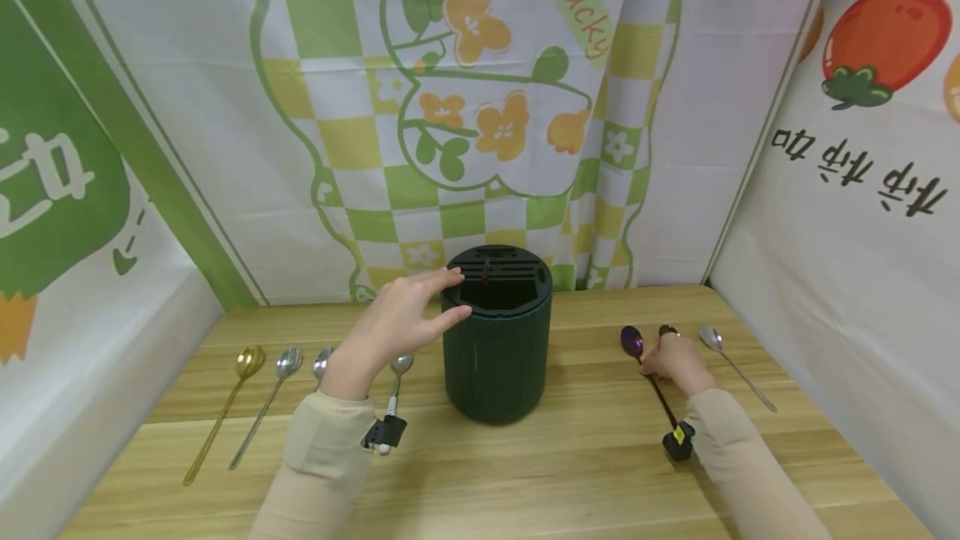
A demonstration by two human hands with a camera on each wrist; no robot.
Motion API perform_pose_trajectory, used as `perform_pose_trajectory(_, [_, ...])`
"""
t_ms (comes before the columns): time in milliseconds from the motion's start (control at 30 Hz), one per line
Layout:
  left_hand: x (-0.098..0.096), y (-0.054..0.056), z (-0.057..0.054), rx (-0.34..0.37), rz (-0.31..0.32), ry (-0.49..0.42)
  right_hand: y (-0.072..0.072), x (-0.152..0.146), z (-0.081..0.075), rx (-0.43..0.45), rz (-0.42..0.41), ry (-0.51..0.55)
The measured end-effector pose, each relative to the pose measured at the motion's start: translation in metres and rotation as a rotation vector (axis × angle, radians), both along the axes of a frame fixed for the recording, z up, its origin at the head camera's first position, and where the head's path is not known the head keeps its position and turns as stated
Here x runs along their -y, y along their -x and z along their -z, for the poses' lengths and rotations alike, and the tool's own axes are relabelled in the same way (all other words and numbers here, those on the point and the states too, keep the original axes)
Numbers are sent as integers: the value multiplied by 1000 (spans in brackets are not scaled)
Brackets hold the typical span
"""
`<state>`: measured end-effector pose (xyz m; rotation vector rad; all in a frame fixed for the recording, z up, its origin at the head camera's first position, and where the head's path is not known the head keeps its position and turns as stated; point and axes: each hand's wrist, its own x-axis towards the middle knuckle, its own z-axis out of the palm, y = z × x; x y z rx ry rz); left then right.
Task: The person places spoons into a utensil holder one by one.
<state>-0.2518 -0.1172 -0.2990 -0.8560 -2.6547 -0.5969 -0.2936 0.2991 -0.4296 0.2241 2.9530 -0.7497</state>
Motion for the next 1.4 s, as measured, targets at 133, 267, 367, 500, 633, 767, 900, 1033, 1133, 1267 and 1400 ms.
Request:
perform_pose_trajectory(133, [0,-1,0,-7,-1,-1,1,1,0,17,4,9])
perform_pose_trajectory(267, [0,-2,-1,-14,3,-5,3,2,1,32,7,22])
perform_pose_trajectory(367, [0,-1,-1,-19,7,-5,3,2,1,41,15,31])
perform_pose_trajectory(500, [0,-1,0,-19,5,0,3,3,1,57,30,39])
perform_pose_trajectory(633, [0,0,0,-20,2,2,4,4,1,69,40,46])
perform_pose_trajectory(767, [0,0,0,-25,7,-1,7,1,1,78,40,78])
perform_pose_trajectory(900, [0,0,0,-22,1,-1,9,-1,1,70,28,128])
perform_pose_trajectory(1033, [0,0,-1,-17,-1,0,8,-1,2,49,24,130])
perform_pose_trajectory(1133, [0,0,-1,-15,3,-2,7,-1,3,37,9,97])
perform_pose_trajectory(1267, [0,0,0,-9,2,-2,7,-1,2,19,-5,20])
perform_pose_trajectory(1400, [-1,0,-1,-5,2,-4,7,0,-1,11,-7,-30])
